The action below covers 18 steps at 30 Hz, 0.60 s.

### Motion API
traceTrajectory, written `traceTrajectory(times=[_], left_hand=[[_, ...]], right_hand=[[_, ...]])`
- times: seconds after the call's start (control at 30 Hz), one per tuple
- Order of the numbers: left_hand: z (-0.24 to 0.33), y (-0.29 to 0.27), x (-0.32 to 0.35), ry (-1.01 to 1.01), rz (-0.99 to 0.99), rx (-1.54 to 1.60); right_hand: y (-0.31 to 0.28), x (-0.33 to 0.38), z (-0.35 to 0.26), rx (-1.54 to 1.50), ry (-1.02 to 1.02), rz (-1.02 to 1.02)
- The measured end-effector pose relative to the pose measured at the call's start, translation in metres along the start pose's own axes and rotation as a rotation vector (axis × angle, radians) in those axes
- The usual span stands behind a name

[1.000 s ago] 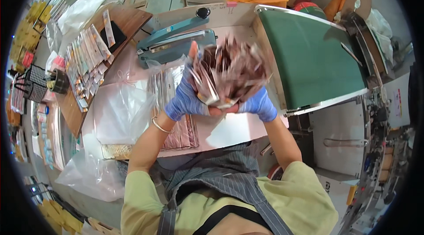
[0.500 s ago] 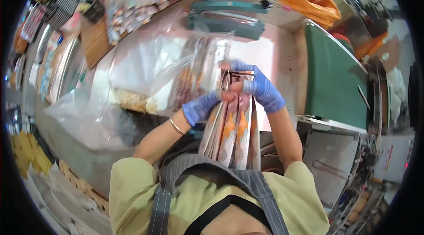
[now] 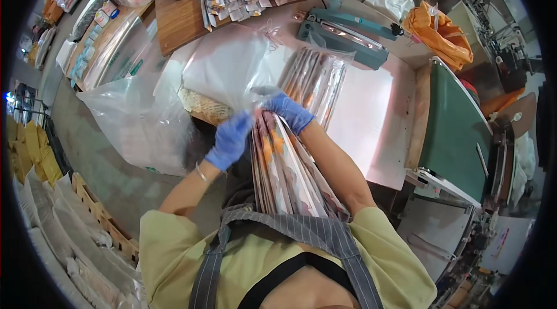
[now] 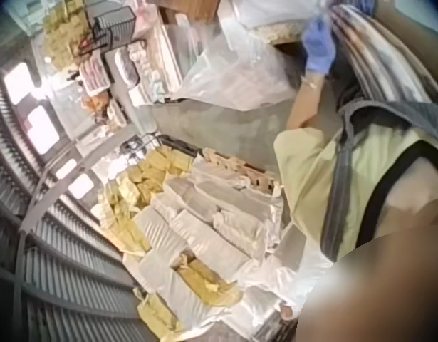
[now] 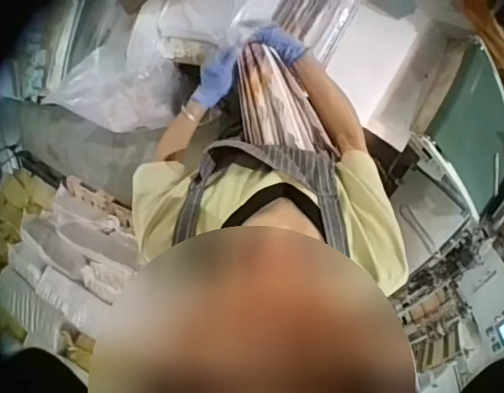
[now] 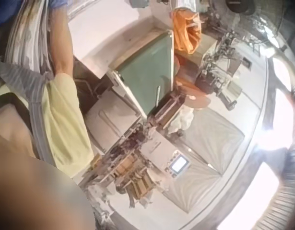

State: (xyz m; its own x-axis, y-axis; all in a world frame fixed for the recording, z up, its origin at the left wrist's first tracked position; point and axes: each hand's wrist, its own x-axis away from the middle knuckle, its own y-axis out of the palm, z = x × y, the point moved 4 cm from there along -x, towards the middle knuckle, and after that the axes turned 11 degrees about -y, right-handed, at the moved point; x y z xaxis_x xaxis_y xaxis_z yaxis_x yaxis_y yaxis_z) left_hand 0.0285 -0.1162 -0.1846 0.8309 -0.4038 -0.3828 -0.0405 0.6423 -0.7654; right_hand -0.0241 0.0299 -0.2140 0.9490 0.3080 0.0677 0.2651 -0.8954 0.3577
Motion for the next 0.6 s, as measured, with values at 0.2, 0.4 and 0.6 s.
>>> traceTrajectory(times=[0.2, 0.4, 0.6], left_hand=[[0.047, 0.026, -0.011, -0.061, 0.233, 0.294], [0.131, 0.093, -0.006, 0.308, -0.013, 0.49], [0.154, 0.114, 0.023, 0.205, -0.267, 0.121]], right_hand=[[-0.054, 0.063, -0.037, 0.374, -0.248, 0.148], [-0.104, 0.227, 0.025, -0.131, -0.655, 0.546], [-0.038, 0.286, 0.002, 0.0, -0.142, 0.859]])
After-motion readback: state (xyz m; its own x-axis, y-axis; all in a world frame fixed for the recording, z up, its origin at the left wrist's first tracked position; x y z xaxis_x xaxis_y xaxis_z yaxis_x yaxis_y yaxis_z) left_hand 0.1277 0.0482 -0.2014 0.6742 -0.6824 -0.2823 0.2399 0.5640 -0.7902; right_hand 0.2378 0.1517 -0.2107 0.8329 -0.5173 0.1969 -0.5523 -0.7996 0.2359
